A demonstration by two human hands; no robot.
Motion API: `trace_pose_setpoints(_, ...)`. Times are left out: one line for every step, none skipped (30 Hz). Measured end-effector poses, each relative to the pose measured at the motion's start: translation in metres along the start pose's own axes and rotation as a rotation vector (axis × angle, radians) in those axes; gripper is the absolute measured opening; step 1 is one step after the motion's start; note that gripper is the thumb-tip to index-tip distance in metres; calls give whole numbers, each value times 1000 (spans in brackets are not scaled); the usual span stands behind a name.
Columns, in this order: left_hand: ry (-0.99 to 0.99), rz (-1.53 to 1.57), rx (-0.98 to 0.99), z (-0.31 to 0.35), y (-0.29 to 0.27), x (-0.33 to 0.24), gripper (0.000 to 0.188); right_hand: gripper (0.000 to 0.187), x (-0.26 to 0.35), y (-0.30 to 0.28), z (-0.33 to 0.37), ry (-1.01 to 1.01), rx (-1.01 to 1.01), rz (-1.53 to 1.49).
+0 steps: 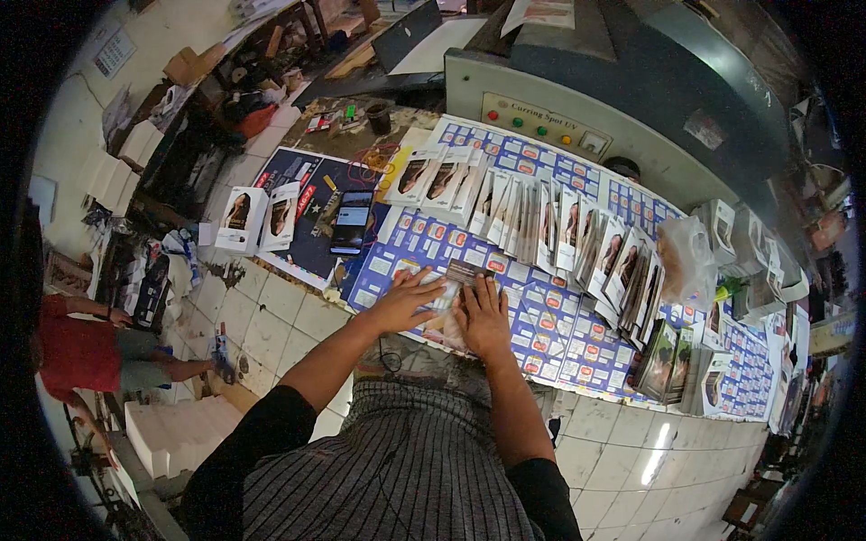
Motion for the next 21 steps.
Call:
trace_pose_setpoints(3, -3, -8, 1, 0, 0, 58, 55, 1, 0, 0, 1, -3, 3)
trace_pose_setpoints(6, -7, -15, 2, -1, 0, 58, 55, 2, 1, 0, 0, -2, 0)
trace_pose_setpoints(2, -8, -14, 2, -1, 0, 58, 54, 2, 1, -1, -4, -4, 11)
trace_pose_setpoints(2, -6, -12, 3, -2, 1, 58, 54, 3, 2, -1, -10, -7, 21)
trace_pose_setpoints(1, -4, -11, 4, -3, 1, 58, 54, 4, 2, 0, -16, -4, 16)
trace_pose_setpoints(-9, -6, -12, 4, -1, -2, 58, 54, 4, 1, 3, -7, -9, -1)
trace_pose_setpoints(-10, 3, 12, 2, -1, -3, 59, 53, 3, 2, 3, -3, -19, -20)
trace_pose_setpoints(-13, 12, 35, 1, 0, -3, 60, 54, 1, 2, 4, 0, -41, -20)
trace_pose_setpoints(-26, 5, 31, 1, 0, -4, 60, 54, 1, 3, 5, -13, -41, -28)
trace_pose_setpoints(1, 4, 10, 0, 2, -5, 59, 54, -1, 2, 6, -4, -43, -10)
trace_pose_setpoints(27, 3, -9, 0, 3, -6, 58, 54, -2, 3, 7, 6, -43, 9)
trace_pose_setpoints(22, 19, -8, 1, 4, -5, 57, 54, -2, 5, 7, 0, -39, 16)
trace_pose_setpoints(18, 20, -8, 2, 4, -3, 57, 54, -2, 5, 6, -3, -36, 14)
trace_pose_setpoints(16, -1, -3, 2, 6, -1, 58, 55, -2, 6, 6, -13, -35, 6)
trace_pose_setpoints(14, -20, 4, 2, 7, 1, 59, 55, -2, 7, 5, -22, -32, -1)
trace_pose_setpoints(4, -20, 24, 1, 8, 4, 61, 55, -2, 8, 4, -20, -28, -6)
trace_pose_setpoints(-5, -14, 47, 0, 4, 2, 62, 55, -3, 7, 4, -14, -20, -10)
trace_pose_setpoints(-28, 26, 68, -1, 0, 3, 67, 56, -3, 7, 3, -31, -17, 5)
trace_pose_setpoints(-2, 35, 86, -2, -1, 6, 76, 57, 0, 4, 1, -27, -24, 4)
trace_pose_setpoints(2, 35, 108, -4, -8, 5, 79, 59, -1, 4, -1, -29, -20, 16)
trace_pose_setpoints(7, 35, 130, -5, -13, 1, 81, 61, -2, 3, 1, -32, -16, 29)
Point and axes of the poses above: each hand's wrist, its own z-axis away from the middle knuckle, its own y-axis out of the palm, x = y × z, the point moved 2 cm from there along -z, towards the middle knuckle, and after that the axes turned 1 degree about -x, right-handed, at the moved point
